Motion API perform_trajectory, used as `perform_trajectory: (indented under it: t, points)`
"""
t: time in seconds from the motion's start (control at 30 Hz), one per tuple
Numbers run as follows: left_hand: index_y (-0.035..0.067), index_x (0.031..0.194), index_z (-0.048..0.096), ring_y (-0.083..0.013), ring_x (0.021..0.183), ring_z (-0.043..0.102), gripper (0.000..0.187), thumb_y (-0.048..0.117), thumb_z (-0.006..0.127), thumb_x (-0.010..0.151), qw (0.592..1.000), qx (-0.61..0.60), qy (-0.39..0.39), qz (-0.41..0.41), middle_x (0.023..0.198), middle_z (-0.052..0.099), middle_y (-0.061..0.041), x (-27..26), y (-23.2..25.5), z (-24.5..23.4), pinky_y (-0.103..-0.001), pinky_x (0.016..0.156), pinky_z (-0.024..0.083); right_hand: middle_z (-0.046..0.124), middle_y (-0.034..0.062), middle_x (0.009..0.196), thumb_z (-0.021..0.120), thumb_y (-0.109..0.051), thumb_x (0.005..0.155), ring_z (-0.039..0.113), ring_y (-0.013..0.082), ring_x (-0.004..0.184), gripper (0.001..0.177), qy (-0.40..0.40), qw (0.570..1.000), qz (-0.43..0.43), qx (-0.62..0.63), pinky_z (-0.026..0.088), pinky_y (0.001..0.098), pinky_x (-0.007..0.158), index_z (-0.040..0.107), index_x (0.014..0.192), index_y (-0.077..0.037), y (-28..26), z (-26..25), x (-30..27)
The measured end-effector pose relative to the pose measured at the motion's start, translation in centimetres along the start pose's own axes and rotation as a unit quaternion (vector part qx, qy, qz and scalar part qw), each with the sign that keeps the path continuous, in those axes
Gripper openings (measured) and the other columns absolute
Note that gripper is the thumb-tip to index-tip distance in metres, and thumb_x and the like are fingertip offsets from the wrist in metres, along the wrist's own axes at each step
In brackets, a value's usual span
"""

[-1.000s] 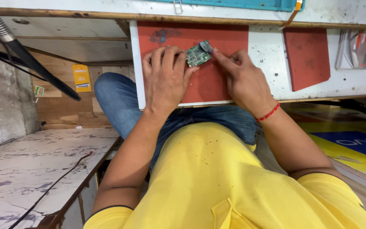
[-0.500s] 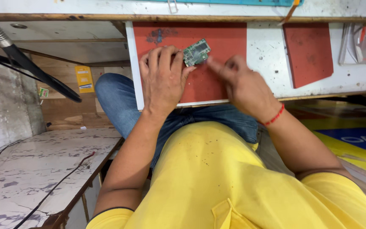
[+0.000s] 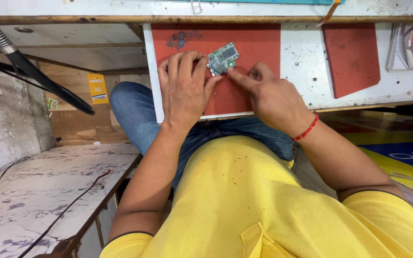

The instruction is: The person uses a hot air gun to heat a small circuit board placed on a red mat. They repeatedly direct the hot air at specific components while holding the board steady with their other hand.

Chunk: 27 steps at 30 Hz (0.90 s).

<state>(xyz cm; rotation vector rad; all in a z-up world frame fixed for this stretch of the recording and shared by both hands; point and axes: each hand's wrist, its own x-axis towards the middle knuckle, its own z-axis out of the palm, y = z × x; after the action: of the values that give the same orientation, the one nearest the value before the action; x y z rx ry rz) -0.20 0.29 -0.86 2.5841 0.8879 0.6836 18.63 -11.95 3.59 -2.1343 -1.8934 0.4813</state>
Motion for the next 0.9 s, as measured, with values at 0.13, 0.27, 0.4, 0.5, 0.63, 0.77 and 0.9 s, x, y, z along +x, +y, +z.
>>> perform_trajectory:
  t: [0.13,0.27,0.4,0.5,0.63,0.77,0.9]
  points:
    - [0.005,0.120,0.070,-0.0280,0.121,0.051,0.050,0.037,0.086,0.086,0.999,-0.031,0.008,-0.023,0.124,0.057,-0.006,-0.1,-0.1,0.1,-0.048,0.103,0.037,0.063,0.0163,0.109,0.056,0.000,0.097,0.065,0.0369,0.070,0.056,0.059,0.998,0.027,-0.006,0.055,0.0461,0.061,0.060,0.150,-0.019,-0.3,0.6,0.6]
    - [0.006,0.119,0.070,-0.0290,0.124,0.049,0.049,0.036,0.086,0.085,0.999,-0.031,0.011,-0.016,0.125,0.056,-0.006,0.2,-0.4,-0.5,-0.049,0.106,0.037,0.063,0.0176,0.108,0.059,-0.002,0.094,0.065,0.0372,0.071,0.055,0.007,0.999,-0.022,0.034,0.055,0.0463,0.062,0.060,0.147,-0.017,-0.6,0.8,0.7]
    - [0.006,0.118,0.070,-0.0296,0.123,0.049,0.048,0.038,0.087,0.086,0.998,-0.050,0.012,-0.019,0.123,0.056,-0.005,-0.1,-0.3,-0.1,-0.049,0.106,0.037,0.062,0.0215,0.112,0.057,0.003,0.091,0.065,0.0395,0.074,0.060,-0.015,0.999,0.021,0.025,0.056,0.0469,0.065,0.058,0.149,-0.016,-0.5,0.2,-0.7]
    - [0.006,0.118,0.070,-0.0291,0.122,0.049,0.049,0.038,0.088,0.086,0.998,-0.056,0.010,-0.024,0.123,0.056,-0.005,-0.1,-0.9,-0.4,-0.049,0.105,0.037,0.060,0.0227,0.111,0.056,0.004,0.091,0.066,0.0420,0.080,0.062,-0.021,0.998,0.007,0.055,0.056,0.0481,0.071,0.058,0.150,-0.015,-1.5,0.2,-0.3]
    - [0.009,0.115,0.070,-0.0285,0.121,0.049,0.048,0.040,0.089,0.084,0.997,-0.076,0.013,-0.029,0.120,0.057,-0.004,0.2,-0.8,-0.1,-0.049,0.104,0.037,0.061,0.0231,0.118,0.057,0.001,0.102,0.067,0.0440,0.090,0.051,0.054,0.996,0.040,0.059,0.055,0.0500,0.075,0.058,0.151,-0.014,-1.7,0.9,0.2]
    - [0.006,0.117,0.070,-0.0331,0.122,0.048,0.052,0.035,0.088,0.078,0.998,-0.050,0.012,-0.024,0.121,0.057,-0.009,0.4,-0.3,-1.0,-0.050,0.103,0.037,0.061,0.0246,0.115,0.058,-0.001,0.094,0.065,0.0458,0.087,0.053,0.021,0.997,-0.008,0.072,0.055,0.0504,0.071,0.059,0.146,-0.014,-1.7,1.3,0.2]
    - [0.007,0.115,0.071,-0.0323,0.119,0.051,0.050,0.036,0.086,0.076,0.997,-0.061,0.019,-0.039,0.119,0.059,-0.008,1.5,-0.1,-1.3,-0.050,0.103,0.038,0.061,0.0226,0.112,0.054,0.001,0.090,0.066,0.0438,0.085,0.058,0.024,0.996,0.029,0.086,0.055,0.0494,0.070,0.056,0.146,-0.015,-0.9,0.5,1.1]
